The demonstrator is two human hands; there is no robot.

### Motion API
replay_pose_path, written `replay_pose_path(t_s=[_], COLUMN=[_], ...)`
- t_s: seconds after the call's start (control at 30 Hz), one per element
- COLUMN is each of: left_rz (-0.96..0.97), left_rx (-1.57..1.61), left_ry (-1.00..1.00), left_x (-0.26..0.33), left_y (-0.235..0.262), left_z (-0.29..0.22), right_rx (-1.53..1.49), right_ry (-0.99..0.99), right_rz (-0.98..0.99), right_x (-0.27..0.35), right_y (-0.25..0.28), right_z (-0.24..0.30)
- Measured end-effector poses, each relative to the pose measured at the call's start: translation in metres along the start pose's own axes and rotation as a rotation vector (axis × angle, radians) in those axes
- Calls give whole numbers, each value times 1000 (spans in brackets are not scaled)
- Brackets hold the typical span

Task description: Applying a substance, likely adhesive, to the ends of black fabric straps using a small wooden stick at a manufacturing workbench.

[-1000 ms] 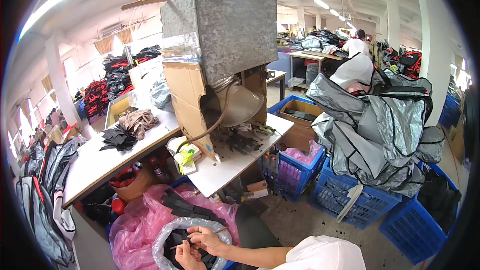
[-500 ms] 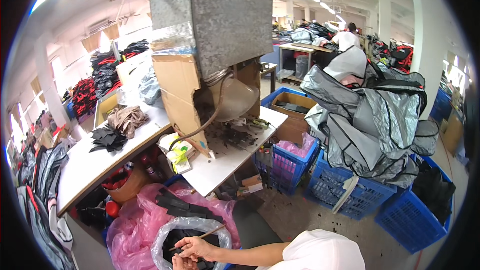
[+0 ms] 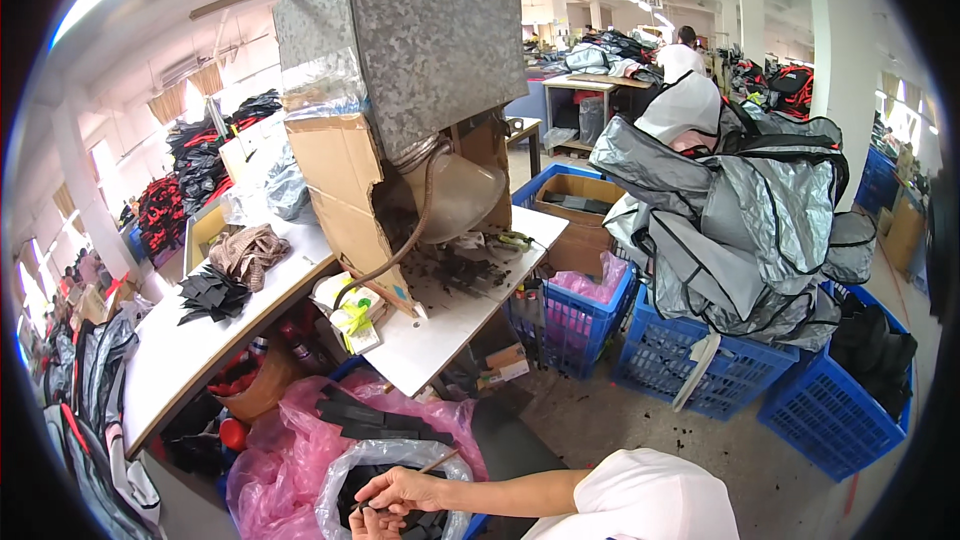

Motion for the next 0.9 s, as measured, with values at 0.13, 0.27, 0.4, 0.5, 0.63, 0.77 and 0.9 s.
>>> replay_pose_path(t_s=[0.13,0.27,0.4,0.5,0.63,0.77,0.9], left_rz=[22,-6,-173,-70,87,5,-174], left_rx=[-24,-204,-951,-989,-470,-45,-237], left_ry=[-42,-136,-660,-652,-197,40,-161], left_x=[-1,4,-4,-22,-5,-1,-2], left_y=[0,-1,16,41,3,-4,-8], left_z=[-4,-7,-4,2,-23,-16,-11], right_rx=[-9,137,231,306,277,294,641], right_ry=[40,108,174,199,217,220,678], right_rz=[-24,-136,-131,-157,-131,-47,-302], right_x=[-6,-1,5,-1,3,3,5], right_y=[5,6,3,5,1,-8,-5], right_z=[1,1,-5,-23,-11,4,18])
Point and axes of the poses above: each hand's wrist, its own x-axis away from the middle knuckle, its own y-axis out of the back of the hand, z = x × y, the point moved 3 cm from there along -x, towards the middle knuckle, and after that the axes turned 9 degrees about -z, right-handed, at the moved point
